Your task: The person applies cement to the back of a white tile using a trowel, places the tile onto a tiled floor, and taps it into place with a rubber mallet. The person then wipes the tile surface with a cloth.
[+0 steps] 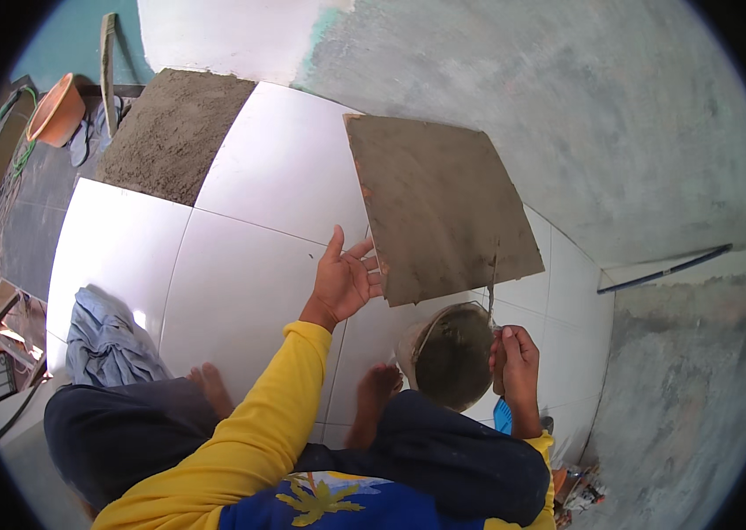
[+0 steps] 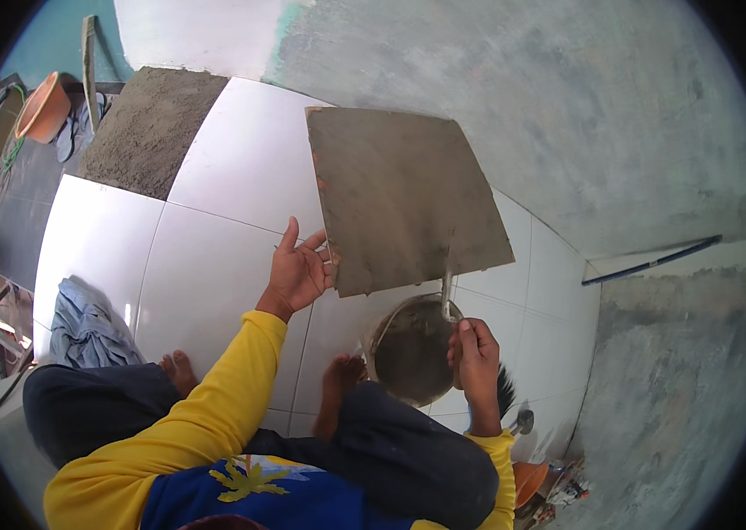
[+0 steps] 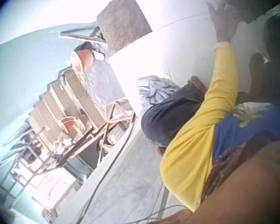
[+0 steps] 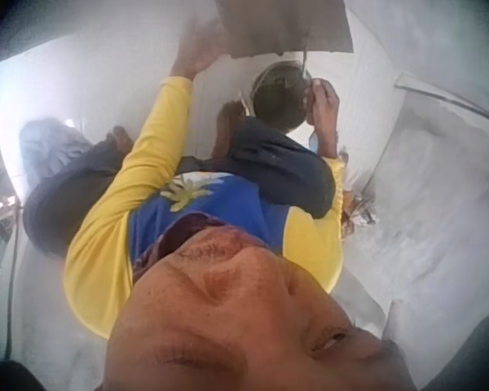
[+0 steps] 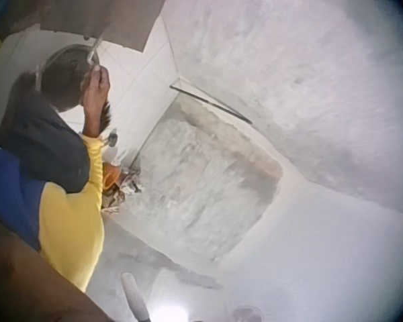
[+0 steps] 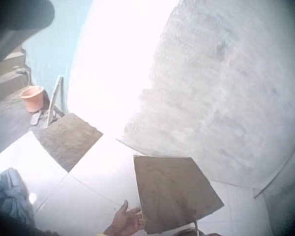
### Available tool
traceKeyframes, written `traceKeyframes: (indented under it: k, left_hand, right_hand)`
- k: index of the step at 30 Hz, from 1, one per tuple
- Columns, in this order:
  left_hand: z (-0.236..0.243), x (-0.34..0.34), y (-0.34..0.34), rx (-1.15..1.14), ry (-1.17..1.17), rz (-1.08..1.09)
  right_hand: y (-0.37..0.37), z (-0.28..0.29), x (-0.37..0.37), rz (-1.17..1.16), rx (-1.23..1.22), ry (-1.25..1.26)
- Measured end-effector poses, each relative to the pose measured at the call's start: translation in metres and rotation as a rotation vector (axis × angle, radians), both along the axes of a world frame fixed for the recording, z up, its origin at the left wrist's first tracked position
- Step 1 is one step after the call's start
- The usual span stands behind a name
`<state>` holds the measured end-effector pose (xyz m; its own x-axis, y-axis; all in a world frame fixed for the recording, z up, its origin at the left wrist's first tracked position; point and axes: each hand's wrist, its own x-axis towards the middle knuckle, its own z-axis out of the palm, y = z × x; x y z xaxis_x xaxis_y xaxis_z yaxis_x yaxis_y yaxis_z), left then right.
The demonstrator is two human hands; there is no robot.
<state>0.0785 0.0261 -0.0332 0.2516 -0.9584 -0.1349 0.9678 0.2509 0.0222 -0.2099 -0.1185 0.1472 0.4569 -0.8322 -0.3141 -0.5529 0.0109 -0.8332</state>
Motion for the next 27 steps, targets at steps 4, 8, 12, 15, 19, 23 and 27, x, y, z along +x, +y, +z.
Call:
traceKeyframes:
  k: [4, 8, 12, 15, 19, 23, 27]
  left_hand:
    - [0.009, -0.003, -0.003, 0.009, 0.031, 0.029]
    - [0.015, -0.005, -0.007, 0.019, 0.085, 0.054]
    - [0.01, -0.007, -0.009, 0.072, 0.098, 0.064]
    - [0.003, -0.008, -0.011, 0.015, 0.123, 0.071]
    - [-0.003, -0.003, -0.009, -0.106, 0.119, 0.038]
    - [0.0, -0.001, -0.008, 0.06, 0.079, 0.043]
    - [0.002, -0.001, -0.007, 0.069, 0.051, 0.027]
  right_hand:
    - [0.004, -0.023, -0.011, 0.072, -0.302, 0.158]
    - [0.016, -0.029, -0.019, 0.33, -0.727, 0.275]
    - [0.033, -0.014, -0.05, 0.36, -0.684, 0.407]
    - [0.04, -0.004, -0.072, 0.205, -0.641, 0.372]
    - [0.031, 0.007, -0.077, 0.072, -0.539, 0.391]
    - [0.024, 0.013, -0.062, 0.105, -0.467, 0.376]
    - [0.026, 0.013, -0.05, 0.191, -0.499, 0.396]
